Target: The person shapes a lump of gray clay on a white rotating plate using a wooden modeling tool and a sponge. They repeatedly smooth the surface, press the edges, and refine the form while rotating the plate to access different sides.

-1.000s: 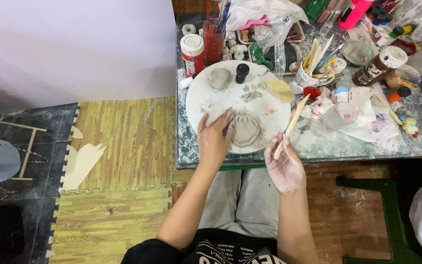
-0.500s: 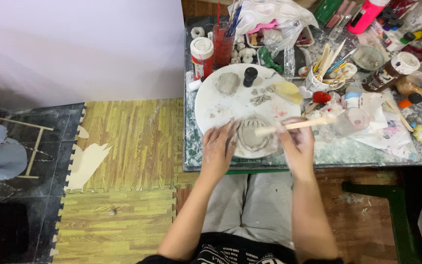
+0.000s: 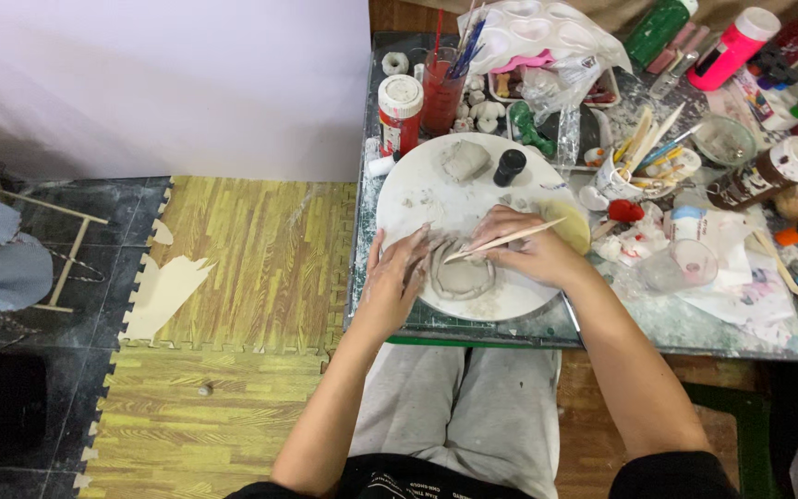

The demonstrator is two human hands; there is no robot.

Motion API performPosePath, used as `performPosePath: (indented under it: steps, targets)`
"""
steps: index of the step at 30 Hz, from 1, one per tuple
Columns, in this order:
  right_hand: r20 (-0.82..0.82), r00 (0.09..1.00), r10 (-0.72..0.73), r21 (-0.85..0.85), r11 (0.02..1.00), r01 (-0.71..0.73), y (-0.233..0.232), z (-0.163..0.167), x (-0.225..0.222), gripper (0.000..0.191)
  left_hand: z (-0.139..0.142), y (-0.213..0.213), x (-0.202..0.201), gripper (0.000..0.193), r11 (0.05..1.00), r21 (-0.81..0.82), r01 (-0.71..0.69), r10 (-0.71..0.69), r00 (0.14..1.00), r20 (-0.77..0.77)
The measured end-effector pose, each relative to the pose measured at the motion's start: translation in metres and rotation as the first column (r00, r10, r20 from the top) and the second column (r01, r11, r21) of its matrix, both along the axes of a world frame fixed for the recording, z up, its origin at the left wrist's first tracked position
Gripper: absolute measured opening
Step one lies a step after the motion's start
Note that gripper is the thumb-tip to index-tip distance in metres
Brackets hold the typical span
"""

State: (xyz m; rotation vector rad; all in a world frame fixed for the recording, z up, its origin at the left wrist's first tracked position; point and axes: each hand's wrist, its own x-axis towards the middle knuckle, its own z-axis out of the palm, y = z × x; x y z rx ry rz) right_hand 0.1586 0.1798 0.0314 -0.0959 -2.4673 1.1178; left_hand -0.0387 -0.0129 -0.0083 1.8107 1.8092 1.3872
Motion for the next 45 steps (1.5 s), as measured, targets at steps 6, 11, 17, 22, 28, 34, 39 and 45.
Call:
performPosePath:
  steps: [6,11,17,22,28,34,39,45]
  targets:
    - [-0.026,0.998,0.064,0.0,0.998,-0.064,0.004,0.002,-0.013,0.021,-0.007,-0.007,0.014,0.063,0.985,0.108,-0.132,0.137,0.99,-0.039]
    - [0.006,1.0,0.016,-0.096,0.995,-0.015,0.001,-0.006,-0.017,0.017,-0.006,-0.017,0.019,0.07,0.999,-0.007,-0.052,0.053,0.993,0.102]
    - [-0.054,0.999,-0.005,-0.073,0.997,0.001,-0.003,-0.014,-0.017,0.015,-0.007,-0.019,0.018,0.068,1.0,-0.001,-0.026,0.026,0.999,0.024]
    - [-0.112,0.994,0.01,-0.154,0.988,-0.027,0.011,-0.02,-0.014,0.017,-0.013,-0.02,0.024,0.077,0.998,0.011,-0.063,0.064,0.998,-0.024]
    - [-0.106,0.992,0.07,-0.28,0.955,-0.097,0.019,-0.027,-0.01,0.015,-0.017,-0.019,0.023,0.086,0.998,-0.011,-0.066,0.066,0.998,0.0]
    - [-0.007,0.998,0.058,-0.151,0.987,-0.059,0.013,-0.02,-0.015,0.015,-0.017,-0.019,0.019,0.086,0.998,-0.022,-0.059,0.058,0.997,-0.045]
    - [-0.043,0.999,-0.009,-0.028,1.0,0.008,0.003,-0.024,-0.016,0.017,-0.015,-0.019,0.015,0.084,0.999,-0.045,-0.017,0.016,0.999,-0.03]
    - [-0.145,0.985,-0.09,-0.108,0.991,0.075,0.012,-0.031,-0.01,0.016,-0.012,-0.02,0.018,0.083,0.998,-0.042,-0.049,0.047,0.998,-0.033]
